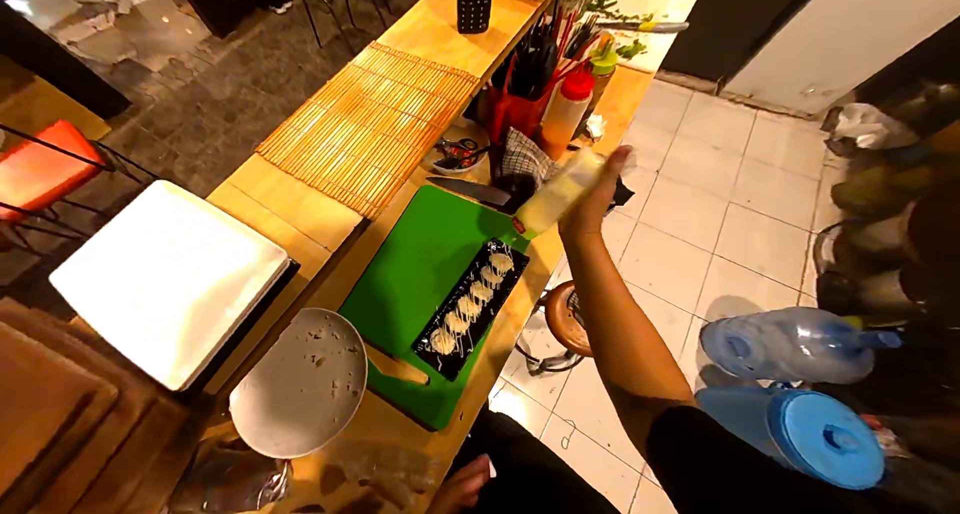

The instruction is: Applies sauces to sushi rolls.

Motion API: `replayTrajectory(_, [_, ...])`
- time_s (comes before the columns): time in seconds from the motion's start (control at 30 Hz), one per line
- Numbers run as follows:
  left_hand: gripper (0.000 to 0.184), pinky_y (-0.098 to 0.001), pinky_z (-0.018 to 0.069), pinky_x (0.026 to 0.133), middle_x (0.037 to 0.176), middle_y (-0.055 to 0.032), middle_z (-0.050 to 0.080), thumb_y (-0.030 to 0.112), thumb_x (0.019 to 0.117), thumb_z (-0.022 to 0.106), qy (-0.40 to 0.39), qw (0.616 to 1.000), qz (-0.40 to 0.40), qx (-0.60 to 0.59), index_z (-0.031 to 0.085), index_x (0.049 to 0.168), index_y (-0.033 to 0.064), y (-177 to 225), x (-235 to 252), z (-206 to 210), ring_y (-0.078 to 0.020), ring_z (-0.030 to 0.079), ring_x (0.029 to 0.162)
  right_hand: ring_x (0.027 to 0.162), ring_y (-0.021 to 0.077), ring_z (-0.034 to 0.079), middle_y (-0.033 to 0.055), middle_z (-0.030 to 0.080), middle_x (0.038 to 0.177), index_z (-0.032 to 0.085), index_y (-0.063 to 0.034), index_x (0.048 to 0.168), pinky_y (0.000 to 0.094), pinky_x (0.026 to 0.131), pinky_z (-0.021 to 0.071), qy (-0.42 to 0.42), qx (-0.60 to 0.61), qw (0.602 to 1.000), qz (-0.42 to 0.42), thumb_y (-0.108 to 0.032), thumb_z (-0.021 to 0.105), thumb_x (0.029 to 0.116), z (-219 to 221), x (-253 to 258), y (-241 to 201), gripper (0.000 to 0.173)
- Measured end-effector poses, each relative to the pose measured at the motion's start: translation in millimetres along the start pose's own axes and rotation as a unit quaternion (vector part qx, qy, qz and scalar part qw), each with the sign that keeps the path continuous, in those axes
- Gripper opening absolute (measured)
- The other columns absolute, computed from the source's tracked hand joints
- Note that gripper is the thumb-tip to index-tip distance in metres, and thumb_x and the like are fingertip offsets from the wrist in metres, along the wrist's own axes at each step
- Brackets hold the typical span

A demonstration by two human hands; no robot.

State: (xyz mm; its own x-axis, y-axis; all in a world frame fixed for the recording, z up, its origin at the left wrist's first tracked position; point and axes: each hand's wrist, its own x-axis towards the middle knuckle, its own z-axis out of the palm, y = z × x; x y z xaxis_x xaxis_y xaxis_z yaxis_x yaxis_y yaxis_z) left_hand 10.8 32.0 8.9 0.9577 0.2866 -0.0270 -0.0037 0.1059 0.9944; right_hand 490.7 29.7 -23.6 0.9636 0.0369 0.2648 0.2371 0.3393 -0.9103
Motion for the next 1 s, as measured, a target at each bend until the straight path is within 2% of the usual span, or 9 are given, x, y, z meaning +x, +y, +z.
replayTrajectory(0.1, [0.079, -0.0478, 0.0483, 0.112, 0.145, -0.0231, 0.056, 0.049, 0.0917, 0.072, -0.001, 1.0, 0.008, 0.03, 0.05, 0.143, -0.0067, -8.7, 20.0, 4.7, -0.0302, 0.056, 0.135, 0.111, 0.0179, 0.062, 0.0088, 0.061, 0.122, 0.043, -0.0092, 0.142, 0.0459, 0.096, 0.0549, 0.069, 0.196, 0.974, 0.089, -0.064, 0.011, 0.1057, -13.2, -14.5, -8.9, 0.073])
replayTrajectory(0.27, [0.08, -0.0412, 0.0467, 0.113, 0.151, -0.0153, 0.053, 0.036, 0.0853, 0.08, 0.114, 0.971, 0.062, 0.201, 0.047, 0.148, -0.0007, -23.3, 113.4, 20.4, -0.0213, 0.053, 0.137, 0.114, 0.0247, 0.063, 0.0077, 0.063, 0.125, 0.044, -0.0208, 0.141, 0.053, 0.092, 0.0553, 0.135, 0.362, 0.847, 0.365, -0.084, 0.02, 0.0931, -11.3, -91.3, -33.8, 0.082])
replayTrajectory(0.4, [0.103, -0.0402, 0.0391, 0.121, 0.161, -0.0224, 0.036, 0.038, 0.0821, 0.085, 0.195, 0.947, 0.183, 0.179, 0.029, 0.156, -0.0062, -33.8, 219.6, 19.9, -0.0256, 0.041, 0.147, 0.097, 0.0214, 0.069, 0.0087, 0.068, 0.108, 0.049, -0.0147, 0.13, 0.0444, 0.078, 0.0603, 0.069, 0.346, 0.785, 0.51, -0.071, 0.018, 0.1016, 19.7, -136.9, -48.4, 0.07])
replayTrajectory(0.53, [0.073, -0.0375, 0.0552, 0.106, 0.136, -0.02, 0.062, 0.019, 0.0858, 0.082, 0.307, 0.915, 0.239, 0.108, 0.044, 0.138, -0.0146, -18.2, 270.4, 21.9, -0.0221, 0.063, 0.125, 0.097, 0.0195, 0.069, 0.0097, 0.069, 0.111, 0.05, -0.01, 0.136, 0.0393, 0.082, 0.0589, -0.106, 0.267, 0.72, 0.631, -0.072, 0.02, 0.1015, 22.0, -129.7, -62.5, 0.077])
replayTrajectory(0.57, [0.075, -0.0324, 0.0566, 0.102, 0.131, -0.0194, 0.064, 0.018, 0.0857, 0.081, 0.343, 0.906, 0.206, 0.138, 0.041, 0.138, -0.017, -13.8, 278.4, 18.8, -0.0168, 0.066, 0.12, 0.097, 0.0205, 0.069, 0.0112, 0.069, 0.113, 0.049, -0.0058, 0.138, 0.0387, 0.083, 0.0584, -0.171, 0.229, 0.722, 0.63, -0.069, 0.02, 0.1035, 11.6, -122.6, -58.3, 0.077])
replayTrajectory(0.63, [0.078, -0.0303, 0.055, 0.101, 0.128, -0.0231, 0.063, 0.02, 0.0861, 0.081, 0.382, 0.891, 0.137, 0.203, 0.038, 0.14, -0.0184, -10.9, 301.2, 1.4, -0.0154, 0.065, 0.117, 0.101, 0.0217, 0.071, 0.0137, 0.069, 0.12, 0.045, 0.0009, 0.141, 0.0383, 0.087, 0.0594, -0.266, 0.11, 0.807, 0.515, -0.042, 0.032, 0.112, -18.9, -97.8, -42.5, 0.053])
replayTrajectory(0.73, [0.083, -0.0364, 0.0511, 0.107, 0.132, -0.0286, 0.06, 0.026, 0.0883, 0.08, 0.4, 0.871, 0.044, 0.281, 0.036, 0.145, -0.016, -23.4, 337.8, -31.6, -0.0244, 0.062, 0.123, 0.105, 0.0204, 0.067, 0.0179, 0.066, 0.121, 0.049, 0.0071, 0.137, 0.0358, 0.09, 0.0584, -0.234, -0.13, 0.938, 0.221, -0.021, 0.07, 0.0956, -61.3, -17.4, -4.3, 0.054])
replayTrajectory(0.9, [0.082, -0.0409, 0.0479, 0.11, 0.137, -0.0294, 0.057, 0.026, 0.0903, 0.078, 0.42, 0.858, -0.035, 0.294, 0.035, 0.148, -0.0121, -47.6, 368.0, -52.7, -0.0298, 0.059, 0.128, 0.13, 0.0342, 0.055, 0.0237, 0.051, 0.145, 0.04, 0.0016, 0.148, 0.0502, 0.102, 0.0517, -0.184, -0.275, 0.94, 0.08, -0.027, 0.081, 0.0873, -78.3, 130.7, 53.6, 0.078])
replayTrajectory(1.0, [0.081, -0.0396, 0.0493, 0.107, 0.134, -0.0268, 0.059, 0.025, 0.0887, 0.079, 0.423, 0.863, -0.029, 0.274, 0.036, 0.148, -0.0097, -48.0, 370.0, -54.7, -0.026, 0.06, 0.124, 0.128, 0.0354, 0.057, 0.0259, 0.053, 0.142, 0.042, 0.0029, 0.147, 0.0509, 0.104, 0.0515, -0.197, -0.291, 0.935, 0.047, -0.031, 0.083, 0.0846, -62.4, 171.3, 83.9, 0.082])
